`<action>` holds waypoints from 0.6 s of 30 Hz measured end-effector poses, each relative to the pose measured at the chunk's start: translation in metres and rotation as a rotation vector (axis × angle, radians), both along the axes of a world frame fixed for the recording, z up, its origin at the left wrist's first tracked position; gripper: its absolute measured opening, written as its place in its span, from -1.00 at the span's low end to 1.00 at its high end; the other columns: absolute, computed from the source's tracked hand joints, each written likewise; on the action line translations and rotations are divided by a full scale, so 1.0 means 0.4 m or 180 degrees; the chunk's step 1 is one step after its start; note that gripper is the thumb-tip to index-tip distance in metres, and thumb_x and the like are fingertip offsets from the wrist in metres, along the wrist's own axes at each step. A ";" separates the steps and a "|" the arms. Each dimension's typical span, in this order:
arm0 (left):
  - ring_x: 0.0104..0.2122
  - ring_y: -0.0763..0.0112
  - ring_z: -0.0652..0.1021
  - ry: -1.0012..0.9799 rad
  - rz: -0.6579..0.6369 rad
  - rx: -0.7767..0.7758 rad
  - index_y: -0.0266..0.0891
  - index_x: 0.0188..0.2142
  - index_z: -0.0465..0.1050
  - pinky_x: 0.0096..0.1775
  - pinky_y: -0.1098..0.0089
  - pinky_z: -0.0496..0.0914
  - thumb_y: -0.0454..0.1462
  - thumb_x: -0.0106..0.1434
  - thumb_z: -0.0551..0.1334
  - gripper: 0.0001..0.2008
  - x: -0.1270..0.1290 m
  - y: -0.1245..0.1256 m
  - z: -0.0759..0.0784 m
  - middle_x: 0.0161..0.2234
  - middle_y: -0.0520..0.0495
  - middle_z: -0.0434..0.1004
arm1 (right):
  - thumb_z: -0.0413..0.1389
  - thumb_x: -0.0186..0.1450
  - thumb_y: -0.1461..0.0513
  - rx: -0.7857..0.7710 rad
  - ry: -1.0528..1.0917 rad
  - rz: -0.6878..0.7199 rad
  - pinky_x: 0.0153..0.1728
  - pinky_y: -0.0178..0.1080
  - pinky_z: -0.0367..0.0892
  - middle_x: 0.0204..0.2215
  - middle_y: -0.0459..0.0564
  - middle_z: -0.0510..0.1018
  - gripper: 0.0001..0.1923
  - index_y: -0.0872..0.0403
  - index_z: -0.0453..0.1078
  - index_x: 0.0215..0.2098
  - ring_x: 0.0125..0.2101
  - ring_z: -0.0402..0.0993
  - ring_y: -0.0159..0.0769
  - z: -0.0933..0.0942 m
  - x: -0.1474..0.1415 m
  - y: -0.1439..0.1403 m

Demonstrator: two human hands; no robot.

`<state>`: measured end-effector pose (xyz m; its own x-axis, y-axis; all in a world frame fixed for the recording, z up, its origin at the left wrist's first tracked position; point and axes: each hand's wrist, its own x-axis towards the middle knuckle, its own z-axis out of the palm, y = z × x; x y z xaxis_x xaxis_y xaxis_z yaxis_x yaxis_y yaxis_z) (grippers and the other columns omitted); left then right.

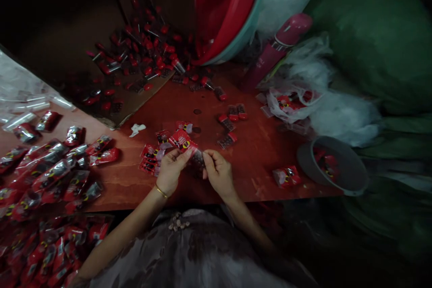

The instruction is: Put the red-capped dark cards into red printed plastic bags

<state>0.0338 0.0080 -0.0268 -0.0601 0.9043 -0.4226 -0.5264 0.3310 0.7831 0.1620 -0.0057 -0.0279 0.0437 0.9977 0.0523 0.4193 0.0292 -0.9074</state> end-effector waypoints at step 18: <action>-0.63 0.56 0.40 -0.0167 -0.0202 0.0106 -0.33 -0.52 0.46 -0.52 0.49 0.32 -0.15 -0.16 0.42 -0.70 0.016 0.007 0.007 -0.62 0.05 0.46 | -0.11 0.32 0.11 0.0090 0.0099 -0.0216 -0.61 -0.36 0.24 -0.71 -0.17 0.36 -0.76 0.05 0.32 -0.31 -0.71 0.31 -0.42 -0.009 -0.060 -0.012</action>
